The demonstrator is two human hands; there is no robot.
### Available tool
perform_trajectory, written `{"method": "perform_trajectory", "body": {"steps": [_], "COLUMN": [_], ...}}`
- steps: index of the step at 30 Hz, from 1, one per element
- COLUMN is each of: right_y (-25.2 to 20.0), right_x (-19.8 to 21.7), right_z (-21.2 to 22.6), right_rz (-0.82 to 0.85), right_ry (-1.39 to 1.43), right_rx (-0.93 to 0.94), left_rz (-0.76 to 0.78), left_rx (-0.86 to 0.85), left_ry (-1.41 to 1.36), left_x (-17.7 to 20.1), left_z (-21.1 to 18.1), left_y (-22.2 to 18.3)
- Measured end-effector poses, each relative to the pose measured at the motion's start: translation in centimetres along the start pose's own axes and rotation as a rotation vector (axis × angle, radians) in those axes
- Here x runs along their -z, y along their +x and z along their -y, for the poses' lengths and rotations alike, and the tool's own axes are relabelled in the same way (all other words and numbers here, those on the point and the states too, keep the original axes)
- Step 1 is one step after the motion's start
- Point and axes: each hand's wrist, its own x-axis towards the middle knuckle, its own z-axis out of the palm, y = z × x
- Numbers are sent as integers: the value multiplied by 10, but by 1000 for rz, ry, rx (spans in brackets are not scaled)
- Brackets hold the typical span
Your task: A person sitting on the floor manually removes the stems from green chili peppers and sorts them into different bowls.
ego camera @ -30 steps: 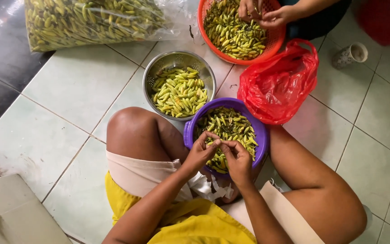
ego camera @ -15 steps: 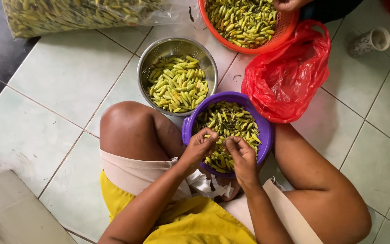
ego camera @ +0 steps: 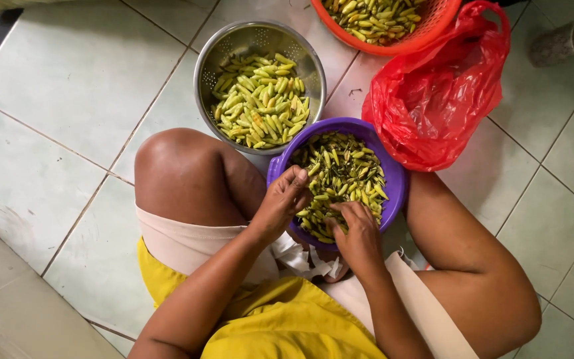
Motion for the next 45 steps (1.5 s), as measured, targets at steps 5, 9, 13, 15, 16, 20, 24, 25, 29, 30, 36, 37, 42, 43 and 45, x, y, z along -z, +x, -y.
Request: {"method": "perform_trajectory", "body": {"steps": [5, 9, 13, 15, 16, 20, 24, 25, 29, 30, 36, 37, 42, 43, 45], "right_y": [16, 29, 27, 26, 27, 29, 24, 25, 34, 39, 79, 79, 69, 62, 48], "right_x": [-2, -7, -8, 6, 5, -6, 8, 11, 20, 22, 23, 21, 15, 20, 30], "right_z": [-13, -18, -34, -22, -24, -31, 0, 5, 22, 27, 53, 48, 6, 9, 14], "right_rz": [-153, -155, -190, -197, -197, -130, -134, -125, -188, -192, -115, -106, 66, 75, 176], "right_ry": [-41, -86, 15, 85, 81, 71, 60, 60, 88, 78, -22, -25, -128, -136, -48], "right_rx": [22, 13, 20, 37, 34, 91, 157, 164, 170, 192, 197, 208, 98, 100, 60], "left_rz": [-4, -27, -91, -144, -143, -161, -218, -228, -176, -150, -166, -175, -129, -136, -109], "left_rx": [-19, -11, -90, -117, -114, -131, -181, -186, -224, -228, -329, -339, -369, -370, -365], "left_ry": [-21, 18, -78, -70, -73, -108, -123, -126, -163, -147, -127, -132, -138, -147, -156], "left_x": [-2, -4, 2, 4, 2, -7, -16, -12, 0, 1, 7, 9, 20, 20, 17], "left_z": [-18, -43, -52, -59, -63, -79, -98, -97, -93, -93, -97, -99, -101, -102, -102], "left_y": [3, 11, 25, 29, 29, 25, 18, 19, 20, 19, 14, 14, 18, 18, 19]}}
